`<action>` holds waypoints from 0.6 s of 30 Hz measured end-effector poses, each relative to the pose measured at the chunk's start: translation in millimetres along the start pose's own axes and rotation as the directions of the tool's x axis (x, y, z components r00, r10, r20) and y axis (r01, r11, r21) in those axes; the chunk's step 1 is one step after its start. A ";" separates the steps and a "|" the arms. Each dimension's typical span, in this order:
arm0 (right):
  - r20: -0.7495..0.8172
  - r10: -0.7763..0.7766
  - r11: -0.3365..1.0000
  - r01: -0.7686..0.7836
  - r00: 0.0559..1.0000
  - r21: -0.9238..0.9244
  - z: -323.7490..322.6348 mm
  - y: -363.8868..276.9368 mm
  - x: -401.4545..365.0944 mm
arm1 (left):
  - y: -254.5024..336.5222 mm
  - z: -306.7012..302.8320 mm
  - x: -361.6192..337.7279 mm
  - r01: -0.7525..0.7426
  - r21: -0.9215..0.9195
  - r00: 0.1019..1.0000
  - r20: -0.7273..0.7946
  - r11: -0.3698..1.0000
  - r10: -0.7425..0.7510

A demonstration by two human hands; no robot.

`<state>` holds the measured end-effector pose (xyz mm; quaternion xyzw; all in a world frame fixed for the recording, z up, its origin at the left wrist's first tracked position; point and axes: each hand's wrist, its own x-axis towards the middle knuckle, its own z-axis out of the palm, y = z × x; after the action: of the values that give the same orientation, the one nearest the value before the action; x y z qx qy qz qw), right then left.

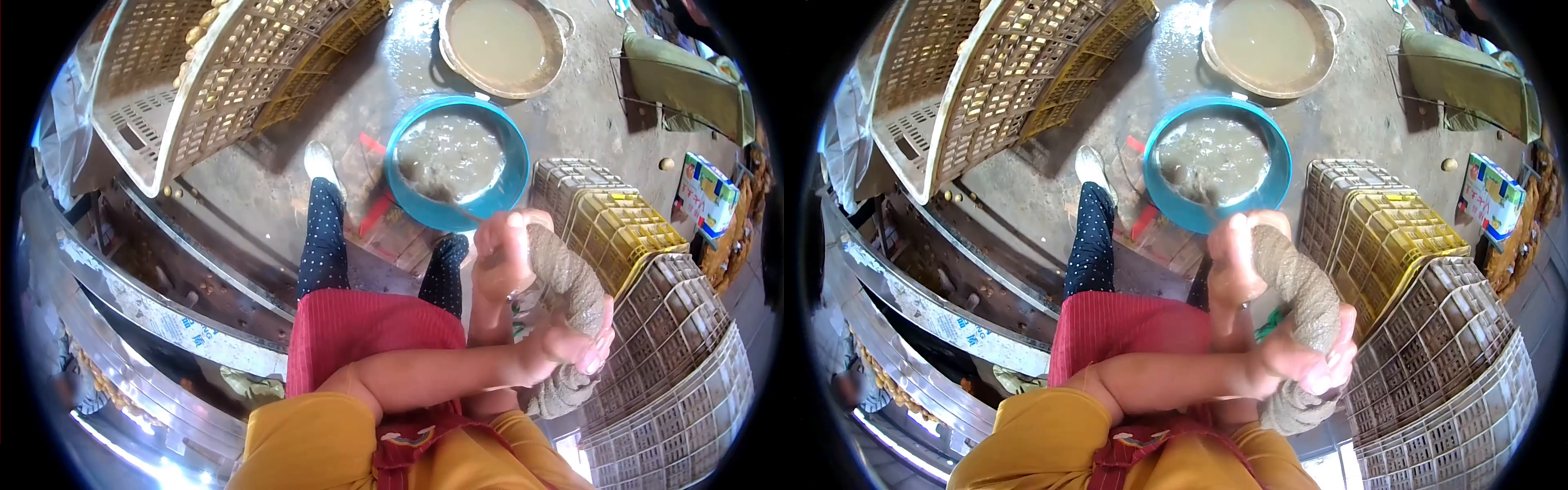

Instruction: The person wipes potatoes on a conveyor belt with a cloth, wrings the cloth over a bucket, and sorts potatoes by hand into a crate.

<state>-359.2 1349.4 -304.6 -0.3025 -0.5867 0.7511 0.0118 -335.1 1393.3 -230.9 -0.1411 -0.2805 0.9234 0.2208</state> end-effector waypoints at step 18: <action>0.668 0.300 0.892 -0.449 0.681 0.057 -47.6 -23.7 49.1 | 141.8 31.1 -10.2 0.358 0.864 0.933 -0.349 0.355 -0.091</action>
<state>-385.0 1416.7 -311.3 -0.1378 -0.3940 0.8536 -0.3117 -384.9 1268.5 -286.8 -0.0664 0.2875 0.8589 0.4186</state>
